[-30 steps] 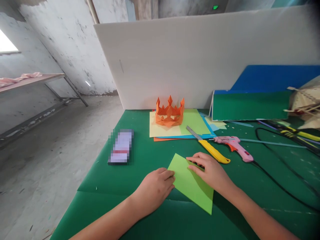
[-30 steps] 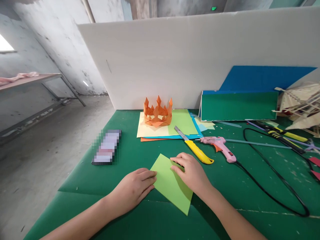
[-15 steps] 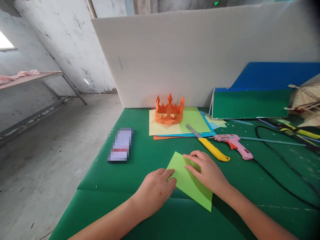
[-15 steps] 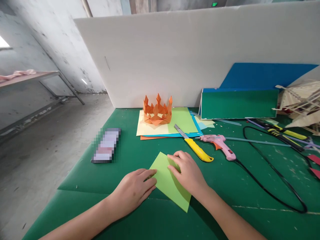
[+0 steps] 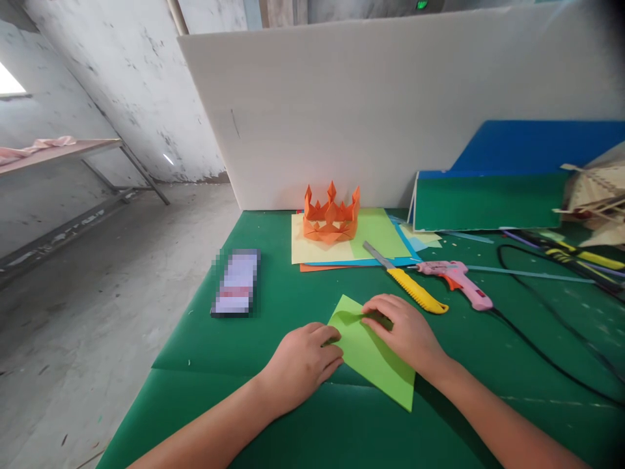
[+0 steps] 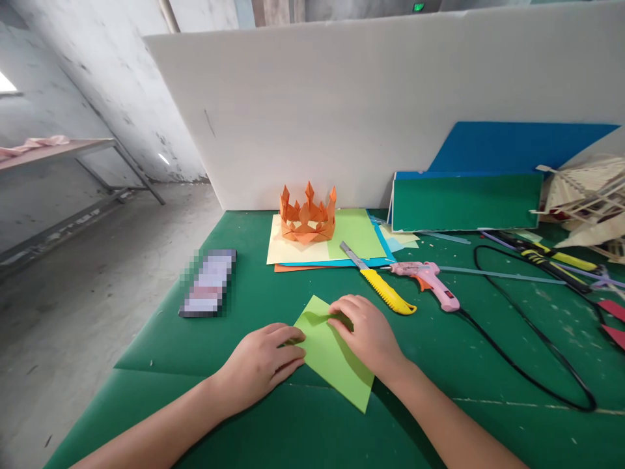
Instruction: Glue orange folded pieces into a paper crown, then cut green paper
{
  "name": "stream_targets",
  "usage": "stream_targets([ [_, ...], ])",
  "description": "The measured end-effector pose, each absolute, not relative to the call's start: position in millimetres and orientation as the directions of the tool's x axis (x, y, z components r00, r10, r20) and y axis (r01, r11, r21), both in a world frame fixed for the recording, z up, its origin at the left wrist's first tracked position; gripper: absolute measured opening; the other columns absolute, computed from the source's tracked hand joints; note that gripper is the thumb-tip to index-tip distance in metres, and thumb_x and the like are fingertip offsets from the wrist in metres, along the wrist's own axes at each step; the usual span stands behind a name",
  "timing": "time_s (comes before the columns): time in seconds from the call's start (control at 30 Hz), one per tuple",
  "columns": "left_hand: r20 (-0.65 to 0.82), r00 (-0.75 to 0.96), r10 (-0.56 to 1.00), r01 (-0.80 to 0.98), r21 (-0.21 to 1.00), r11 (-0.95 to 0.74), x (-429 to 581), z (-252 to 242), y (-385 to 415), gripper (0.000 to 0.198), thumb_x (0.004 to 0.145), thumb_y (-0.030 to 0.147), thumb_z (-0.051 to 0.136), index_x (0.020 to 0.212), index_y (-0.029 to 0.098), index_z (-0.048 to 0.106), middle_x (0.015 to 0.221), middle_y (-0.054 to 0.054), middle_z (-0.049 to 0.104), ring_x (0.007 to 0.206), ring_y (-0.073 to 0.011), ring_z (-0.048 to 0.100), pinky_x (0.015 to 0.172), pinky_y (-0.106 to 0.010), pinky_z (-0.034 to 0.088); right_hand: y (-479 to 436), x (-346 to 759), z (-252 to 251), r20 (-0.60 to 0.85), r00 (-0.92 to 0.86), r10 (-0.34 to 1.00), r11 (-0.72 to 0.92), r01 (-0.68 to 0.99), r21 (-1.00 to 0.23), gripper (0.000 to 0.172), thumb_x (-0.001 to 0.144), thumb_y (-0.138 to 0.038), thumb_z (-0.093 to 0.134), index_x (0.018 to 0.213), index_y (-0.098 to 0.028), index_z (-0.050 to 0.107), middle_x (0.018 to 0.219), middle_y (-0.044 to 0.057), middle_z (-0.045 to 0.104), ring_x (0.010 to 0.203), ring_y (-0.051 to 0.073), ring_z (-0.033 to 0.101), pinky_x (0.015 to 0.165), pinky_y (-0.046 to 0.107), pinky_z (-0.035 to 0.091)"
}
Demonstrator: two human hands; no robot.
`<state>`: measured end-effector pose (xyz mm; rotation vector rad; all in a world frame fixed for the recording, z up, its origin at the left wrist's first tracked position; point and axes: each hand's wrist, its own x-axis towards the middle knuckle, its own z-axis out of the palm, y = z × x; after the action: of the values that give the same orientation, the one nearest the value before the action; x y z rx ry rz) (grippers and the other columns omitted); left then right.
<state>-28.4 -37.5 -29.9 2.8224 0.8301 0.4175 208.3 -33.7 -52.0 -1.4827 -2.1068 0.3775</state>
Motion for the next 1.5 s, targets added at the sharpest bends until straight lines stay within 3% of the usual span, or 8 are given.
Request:
stream_targets([
  [0.1, 0.213, 0.801, 0.560, 0.503, 0.270, -0.821, -28.2, -30.0, -37.0, 0.030, 0.097, 0.026, 0.043, 0.084, 0.020, 0.070, 0.101, -0.005, 0.066, 0.088, -0.0172, 0.062, 0.077, -0.030, 0.052, -32.3, 208.0, -54.9, 0.255, -0.281, 0.925, 0.376, 0.762, -0.526, 0.015, 0.091, -0.023, 0.054, 0.104, -0.023, 0.062, 0.093, 0.005, 0.062, 0.085, 0.020, 0.058, 0.072, 0.033, 0.048],
  [0.2, 0.215, 0.782, 0.585, 0.507, 0.327, -0.797, -28.1, -32.2, -36.5, 0.029, 0.096, 0.028, 0.046, 0.082, 0.020, 0.070, 0.103, -0.006, 0.065, 0.090, -0.0181, 0.062, 0.079, -0.031, 0.052, -32.0, 208.0, -56.9, 0.287, -0.318, 0.903, 0.425, 0.756, -0.497, 0.013, 0.093, -0.023, 0.052, 0.097, -0.022, 0.064, 0.091, 0.005, 0.061, 0.087, 0.020, 0.058, 0.074, 0.033, 0.048],
  [0.43, 0.230, 0.689, 0.687, 0.525, 0.495, -0.692, -29.2, -41.7, -36.3, 0.006, 0.087, 0.023, 0.061, 0.086, 0.021, 0.066, 0.142, -0.009, 0.041, 0.127, -0.0273, 0.045, 0.102, -0.041, 0.044, -31.4, 211.5, -56.5, 0.358, -0.357, 0.863, 0.491, 0.762, -0.422, 0.012, 0.093, -0.020, 0.053, 0.089, -0.021, 0.065, 0.092, 0.003, 0.068, 0.090, 0.019, 0.060, 0.078, 0.033, 0.048],
  [0.63, 0.180, 0.672, 0.718, 0.535, 0.553, -0.639, -29.1, -41.1, -35.8, 0.018, 0.082, 0.020, 0.065, 0.098, 0.020, 0.057, 0.137, -0.012, 0.042, 0.117, -0.0243, 0.052, 0.098, -0.040, 0.048, -30.4, 216.1, -57.1, 0.367, -0.297, 0.881, 0.440, 0.800, -0.409, 0.013, 0.092, -0.020, 0.053, 0.093, -0.022, 0.066, 0.091, 0.003, 0.072, 0.087, 0.020, 0.064, 0.075, 0.033, 0.050],
  [0.8, 0.177, 0.681, 0.711, 0.555, 0.509, -0.658, -28.9, -41.7, -34.9, 0.020, 0.083, 0.022, 0.064, 0.102, 0.019, 0.058, 0.135, -0.013, 0.042, 0.111, -0.0238, 0.055, 0.097, -0.040, 0.049, -29.3, 220.1, -58.2, 0.389, -0.230, 0.892, 0.388, 0.831, -0.398, 0.015, 0.092, -0.022, 0.052, 0.095, -0.021, 0.067, 0.091, 0.004, 0.073, 0.085, 0.022, 0.066, 0.072, 0.035, 0.052],
  [1.2, 0.177, 0.766, 0.617, 0.534, 0.358, -0.766, -26.8, -39.5, -30.1, 0.033, 0.088, 0.030, 0.058, 0.118, 0.016, 0.061, 0.122, -0.011, 0.059, 0.112, -0.0274, 0.054, 0.097, -0.042, 0.050, -25.3, 223.8, -60.6, 0.422, -0.156, 0.893, 0.333, 0.860, -0.387, 0.019, 0.090, -0.024, 0.052, 0.098, -0.019, 0.068, 0.095, 0.006, 0.074, 0.087, 0.023, 0.068, 0.073, 0.035, 0.054],
  [1.5, 0.165, 0.794, 0.585, 0.525, 0.299, -0.797, -25.0, -35.2, -33.5, 0.032, 0.093, 0.030, 0.050, 0.118, 0.014, 0.062, 0.120, -0.011, 0.061, 0.112, -0.0262, 0.056, 0.097, -0.040, 0.050, -25.9, 224.3, -58.8, 0.464, -0.101, 0.880, 0.306, 0.867, -0.393, 0.020, 0.090, -0.025, 0.050, 0.097, -0.019, 0.068, 0.093, 0.006, 0.074, 0.084, 0.023, 0.069, 0.072, 0.035, 0.054],
])
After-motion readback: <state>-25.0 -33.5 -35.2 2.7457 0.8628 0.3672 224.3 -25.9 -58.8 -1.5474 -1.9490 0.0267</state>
